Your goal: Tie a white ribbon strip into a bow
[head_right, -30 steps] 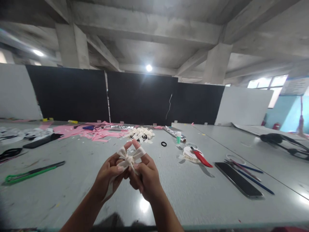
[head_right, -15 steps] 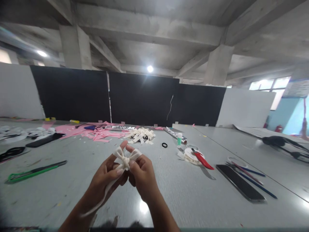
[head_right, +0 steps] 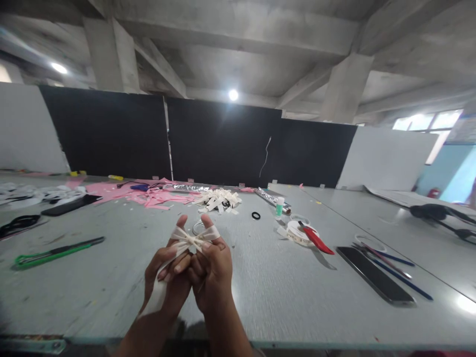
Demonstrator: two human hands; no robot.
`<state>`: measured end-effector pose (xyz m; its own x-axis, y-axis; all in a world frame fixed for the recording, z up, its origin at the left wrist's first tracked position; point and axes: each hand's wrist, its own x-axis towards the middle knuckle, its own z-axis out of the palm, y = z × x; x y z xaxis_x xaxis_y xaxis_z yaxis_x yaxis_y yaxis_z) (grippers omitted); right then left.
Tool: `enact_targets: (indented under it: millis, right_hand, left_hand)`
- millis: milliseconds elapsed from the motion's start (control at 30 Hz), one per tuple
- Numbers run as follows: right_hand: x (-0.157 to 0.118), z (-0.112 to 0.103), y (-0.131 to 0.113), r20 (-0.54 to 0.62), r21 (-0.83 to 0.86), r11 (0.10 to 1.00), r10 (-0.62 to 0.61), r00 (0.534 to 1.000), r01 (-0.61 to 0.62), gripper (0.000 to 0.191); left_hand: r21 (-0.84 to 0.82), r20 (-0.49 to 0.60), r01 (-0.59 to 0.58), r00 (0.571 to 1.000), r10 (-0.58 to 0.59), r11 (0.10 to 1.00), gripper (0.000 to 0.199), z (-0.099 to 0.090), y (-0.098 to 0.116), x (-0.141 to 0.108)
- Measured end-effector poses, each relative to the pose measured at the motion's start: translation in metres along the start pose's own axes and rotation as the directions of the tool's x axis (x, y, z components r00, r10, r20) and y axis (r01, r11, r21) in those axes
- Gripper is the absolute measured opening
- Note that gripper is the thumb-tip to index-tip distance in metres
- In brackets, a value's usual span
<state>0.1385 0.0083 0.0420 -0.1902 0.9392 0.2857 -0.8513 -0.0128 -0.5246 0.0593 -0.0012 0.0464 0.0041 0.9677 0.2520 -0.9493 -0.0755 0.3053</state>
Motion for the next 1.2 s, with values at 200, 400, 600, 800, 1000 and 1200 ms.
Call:
enact_targets:
  millis: [200,400,600,800,1000,1200]
  right_hand:
    - [0.001,-0.007,-0.014,0.02,-0.144,0.989,0.037,0.999,-0.034,0.067]
    - [0.003,-0.014,-0.031,0.156,-0.511,0.858,0.164,0.974,-0.063,0.075]
    - [0.003,-0.008,-0.037,0.224,-0.662,0.748,0.14,0.965,0.045,0.058]
    - [0.002,-0.009,-0.024,0.236,-0.495,0.868,0.175,0.956,-0.037,0.072]
    - [0.005,-0.003,-0.008,0.14,-0.25,0.968,0.056,0.989,-0.019,0.076]
    - [0.008,-0.001,-0.006,0.097,-0.163,0.985,-0.038,0.995,0.054,0.068]
  left_hand:
    - [0.166,0.052,0.077,0.995,-0.087,0.983,0.067,-0.004,0.004,0.001]
    - [0.732,0.143,-0.007,0.979,-0.144,0.681,0.072,-0.011,0.022,0.005]
    - [0.852,0.159,-0.053,0.974,-0.162,0.52,0.077,0.0,0.037,0.0]
    - [0.692,0.112,0.027,0.983,-0.145,0.721,0.08,-0.005,0.022,-0.005]
    - [0.369,0.054,0.0,0.998,-0.021,0.929,0.071,-0.008,-0.004,-0.006]
    - [0.244,0.062,-0.007,0.998,-0.008,0.97,0.065,-0.004,-0.007,-0.001]
